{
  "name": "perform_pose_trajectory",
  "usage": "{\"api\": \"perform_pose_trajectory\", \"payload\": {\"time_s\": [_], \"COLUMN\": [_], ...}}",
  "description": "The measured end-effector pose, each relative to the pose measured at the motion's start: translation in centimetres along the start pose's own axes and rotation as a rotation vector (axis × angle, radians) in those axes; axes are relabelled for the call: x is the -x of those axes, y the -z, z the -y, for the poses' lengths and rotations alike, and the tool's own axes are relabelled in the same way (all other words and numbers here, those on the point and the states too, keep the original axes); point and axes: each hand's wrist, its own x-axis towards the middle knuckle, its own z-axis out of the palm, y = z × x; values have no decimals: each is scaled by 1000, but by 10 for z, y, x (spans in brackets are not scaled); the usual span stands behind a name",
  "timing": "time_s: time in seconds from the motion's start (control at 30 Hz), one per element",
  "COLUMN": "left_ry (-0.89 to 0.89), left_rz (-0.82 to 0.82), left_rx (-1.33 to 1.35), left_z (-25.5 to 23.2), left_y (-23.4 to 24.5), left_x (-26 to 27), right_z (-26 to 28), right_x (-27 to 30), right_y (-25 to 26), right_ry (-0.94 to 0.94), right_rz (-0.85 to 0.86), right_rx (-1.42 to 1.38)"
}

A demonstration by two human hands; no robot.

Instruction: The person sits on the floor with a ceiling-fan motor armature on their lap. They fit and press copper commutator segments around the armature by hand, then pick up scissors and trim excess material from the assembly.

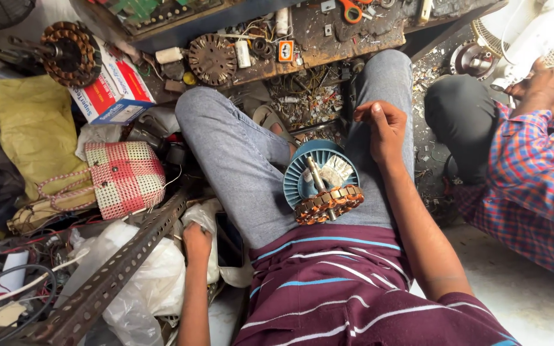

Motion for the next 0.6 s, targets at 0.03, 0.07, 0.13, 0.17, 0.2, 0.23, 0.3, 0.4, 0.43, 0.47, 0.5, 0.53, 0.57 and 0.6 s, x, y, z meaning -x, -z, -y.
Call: {"api": "perform_pose_trajectory", "payload": {"time_s": [0.03,0.07,0.13,0.17,0.2,0.23,0.3,0.4,0.43,0.47,0.5,0.53,0.57,0.6], "left_ry": [10,20,8,-6,-6,-8,-11,10,47,83,85,89,92,93], "left_rz": [12,24,19,23,23,16,6,-35,-18,-2,-4,-1,5,5], "left_rx": [43,86,112,137,137,122,106,53,38,24,22,11,-1,-3], "left_z": [-4,-8,-18,-23,-22,-21,-21,-27,-31,-36,-36,-37,-38,-42], "left_y": [3,6,10,12,8,3,-1,5,11,17,22,27,31,38], "left_x": [-3,-6,-9,-10,-8,-8,-8,-7,-5,-4,-4,-4,-3,-2], "right_z": [0,1,-1,-1,-1,0,0,1,2,2,2,2,2,2], "right_x": [-1,-2,-3,-2,-1,0,-1,-1,-1,0,-1,-1,-1,-1], "right_y": [0,-1,0,1,1,1,1,1,1,1,1,0,1,1], "right_ry": [1,2,8,7,7,4,4,-1,-3,-5,-5,-3,-2,-3], "right_rz": [2,4,7,2,3,1,0,-2,-3,-4,-2,-3,-6,-6], "right_rx": [3,6,7,12,12,7,1,0,2,3,1,2,3,1]}}
